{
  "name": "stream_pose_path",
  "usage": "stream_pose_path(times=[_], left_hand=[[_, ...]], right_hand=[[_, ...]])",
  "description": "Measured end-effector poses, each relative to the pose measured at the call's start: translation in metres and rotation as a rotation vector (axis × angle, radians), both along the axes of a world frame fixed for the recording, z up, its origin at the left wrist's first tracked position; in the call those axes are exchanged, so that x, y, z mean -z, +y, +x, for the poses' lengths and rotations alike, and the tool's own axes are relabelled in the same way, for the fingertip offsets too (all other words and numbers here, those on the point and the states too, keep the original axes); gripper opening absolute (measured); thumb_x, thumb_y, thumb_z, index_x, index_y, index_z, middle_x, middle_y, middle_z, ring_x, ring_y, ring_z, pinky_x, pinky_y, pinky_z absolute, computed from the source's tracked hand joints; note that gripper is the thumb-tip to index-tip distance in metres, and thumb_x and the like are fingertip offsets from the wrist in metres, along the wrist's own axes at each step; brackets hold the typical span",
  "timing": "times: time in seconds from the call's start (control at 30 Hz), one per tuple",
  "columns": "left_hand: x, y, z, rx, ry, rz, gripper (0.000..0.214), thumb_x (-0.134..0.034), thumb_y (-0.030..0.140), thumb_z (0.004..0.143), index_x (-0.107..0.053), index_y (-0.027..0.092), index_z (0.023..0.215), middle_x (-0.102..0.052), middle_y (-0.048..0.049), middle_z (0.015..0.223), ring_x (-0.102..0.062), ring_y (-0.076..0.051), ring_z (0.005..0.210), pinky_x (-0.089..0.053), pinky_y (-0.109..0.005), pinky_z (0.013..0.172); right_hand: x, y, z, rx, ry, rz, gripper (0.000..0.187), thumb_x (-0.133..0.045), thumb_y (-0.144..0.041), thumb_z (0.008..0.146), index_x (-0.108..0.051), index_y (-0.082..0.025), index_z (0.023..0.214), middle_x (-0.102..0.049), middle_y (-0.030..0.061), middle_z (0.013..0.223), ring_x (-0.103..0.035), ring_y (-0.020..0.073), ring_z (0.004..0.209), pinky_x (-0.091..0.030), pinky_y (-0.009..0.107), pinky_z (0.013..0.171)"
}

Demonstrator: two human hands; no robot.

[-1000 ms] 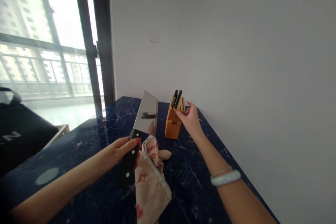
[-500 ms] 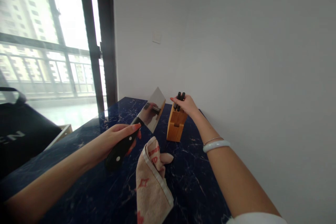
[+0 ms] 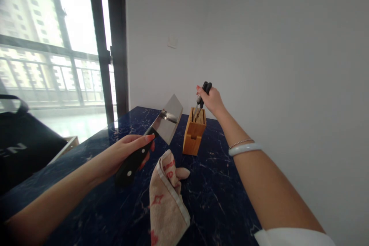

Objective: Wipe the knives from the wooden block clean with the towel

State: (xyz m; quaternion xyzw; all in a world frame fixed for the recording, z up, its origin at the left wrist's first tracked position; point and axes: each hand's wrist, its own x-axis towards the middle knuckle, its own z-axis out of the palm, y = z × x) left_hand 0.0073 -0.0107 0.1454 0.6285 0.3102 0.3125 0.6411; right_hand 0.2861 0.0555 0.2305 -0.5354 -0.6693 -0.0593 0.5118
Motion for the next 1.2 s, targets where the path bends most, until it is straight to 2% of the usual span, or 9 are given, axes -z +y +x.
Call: stream_pose_path(times=[0.2,0.33,0.47,0.67,0.93,1.2], left_hand=[[0.0,0.0,-0.003,-0.008,0.012,0.012,0.04,-0.05,0.053,0.075,-0.057,0.014,0.072,-0.056,0.0016,0.05,-0.05,-0.009,0.043,-0.036,-0.018,0.042],[0.003,0.002,-0.002,-0.021,0.006,0.029,0.041,-0.05,0.054,0.074,-0.058,0.014,0.072,-0.056,0.0014,0.049,-0.05,-0.01,0.043,-0.035,-0.019,0.042],[0.002,0.001,0.0,-0.012,0.012,0.03,0.04,-0.05,0.053,0.075,-0.057,0.014,0.072,-0.056,0.0013,0.049,-0.05,-0.009,0.043,-0.035,-0.019,0.043],[0.001,-0.001,0.004,-0.003,-0.003,0.018,0.04,-0.05,0.052,0.075,-0.058,0.013,0.072,-0.056,0.0006,0.049,-0.05,-0.009,0.043,-0.036,-0.019,0.042],[-0.015,0.004,0.01,0.076,-0.072,-0.029,0.037,-0.051,0.048,0.077,-0.058,0.013,0.071,-0.055,0.0,0.046,-0.047,-0.008,0.039,-0.033,-0.017,0.038],[-0.023,0.015,0.015,0.104,-0.07,-0.028,0.038,-0.052,0.049,0.076,-0.06,0.012,0.072,-0.056,-0.0004,0.047,-0.046,-0.006,0.038,-0.031,-0.015,0.035]], right_hand=[[-0.047,-0.016,0.016,0.067,0.034,0.225,0.041,-0.048,-0.053,0.076,-0.061,-0.015,0.065,-0.059,0.0025,0.055,-0.054,0.012,0.047,-0.041,0.024,0.045],[-0.062,-0.029,0.03,0.087,0.084,0.306,0.038,-0.049,-0.051,0.077,-0.06,-0.016,0.066,-0.06,0.0026,0.057,-0.048,0.0103,0.039,-0.035,0.023,0.036],[-0.059,-0.04,0.034,0.114,0.072,0.255,0.039,-0.052,-0.052,0.076,-0.06,-0.015,0.065,-0.059,0.002,0.055,-0.042,0.0073,0.032,-0.027,0.021,0.029],[-0.046,-0.051,0.027,0.05,0.037,0.185,0.044,-0.047,-0.055,0.077,-0.06,-0.014,0.068,-0.06,0.0017,0.058,-0.039,0.0047,0.032,-0.027,0.019,0.029],[-0.053,-0.059,0.022,0.029,0.055,0.243,0.043,-0.049,-0.055,0.076,-0.06,-0.015,0.067,-0.061,0.0024,0.061,-0.047,0.0065,0.039,-0.033,0.019,0.034],[-0.052,-0.063,0.014,-0.037,0.064,0.21,0.041,-0.049,-0.053,0.077,-0.058,-0.015,0.066,-0.058,-0.0004,0.057,-0.041,0.0043,0.034,-0.026,0.017,0.028]])
